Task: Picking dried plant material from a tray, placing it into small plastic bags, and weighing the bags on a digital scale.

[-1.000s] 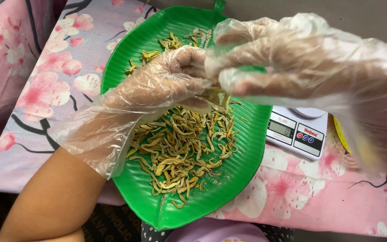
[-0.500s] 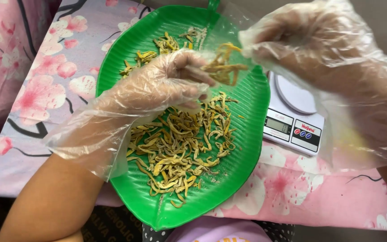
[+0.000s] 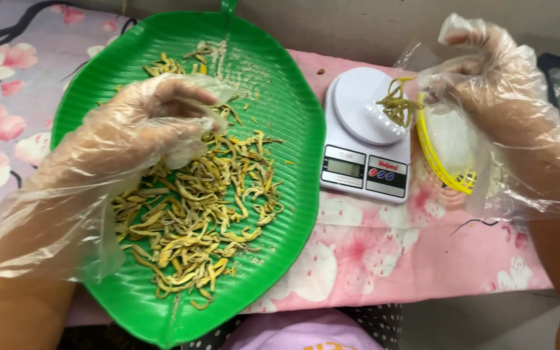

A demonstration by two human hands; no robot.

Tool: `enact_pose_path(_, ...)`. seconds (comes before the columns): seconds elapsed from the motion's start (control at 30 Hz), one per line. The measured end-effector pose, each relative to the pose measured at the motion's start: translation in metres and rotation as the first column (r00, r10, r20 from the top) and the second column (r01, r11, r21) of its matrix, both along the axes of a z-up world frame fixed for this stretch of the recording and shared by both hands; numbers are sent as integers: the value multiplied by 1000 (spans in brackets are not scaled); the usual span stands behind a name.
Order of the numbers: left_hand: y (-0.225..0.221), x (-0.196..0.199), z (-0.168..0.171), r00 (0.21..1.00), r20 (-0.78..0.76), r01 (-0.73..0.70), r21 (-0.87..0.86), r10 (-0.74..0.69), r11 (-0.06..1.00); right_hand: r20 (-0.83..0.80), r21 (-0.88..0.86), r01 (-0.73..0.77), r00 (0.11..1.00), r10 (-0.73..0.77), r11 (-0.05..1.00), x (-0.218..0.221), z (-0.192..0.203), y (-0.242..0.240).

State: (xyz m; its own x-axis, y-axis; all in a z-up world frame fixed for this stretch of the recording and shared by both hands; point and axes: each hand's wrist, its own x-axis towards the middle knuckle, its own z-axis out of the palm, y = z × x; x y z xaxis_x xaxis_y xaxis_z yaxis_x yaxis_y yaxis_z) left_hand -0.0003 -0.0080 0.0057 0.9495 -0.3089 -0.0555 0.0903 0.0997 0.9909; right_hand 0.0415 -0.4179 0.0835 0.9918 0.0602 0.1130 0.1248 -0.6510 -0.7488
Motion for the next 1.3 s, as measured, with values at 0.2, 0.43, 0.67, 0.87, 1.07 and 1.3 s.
enact_pose_path(0.2,-19,-11,23,988,-130,-52,218,81,975,-88,523,19,996,32,852,25,-49,-41)
enact_pose_path(0.43,-68,-18,50,992,-76,122,536,-96,835,78,-139,314,949,-306,939,29,-62,-39)
enact_pose_path(0.67,-99,2,24,884,367,-52,693,-290,719,89,19,295,951,-296,955,-8,-31,-32)
enact_pose_path(0.87,-122,14,11,765,575,-155,601,-290,784,-22,-44,288,957,-289,957,-15,-22,-37)
enact_pose_path(1.07,-146,19,12,797,522,-113,624,-305,774,13,-218,264,964,-267,940,-3,-23,-40)
enact_pose_path(1.3,-175,34,0,838,463,-112,663,-289,740,-54,-659,104,981,-185,745,42,-41,-65)
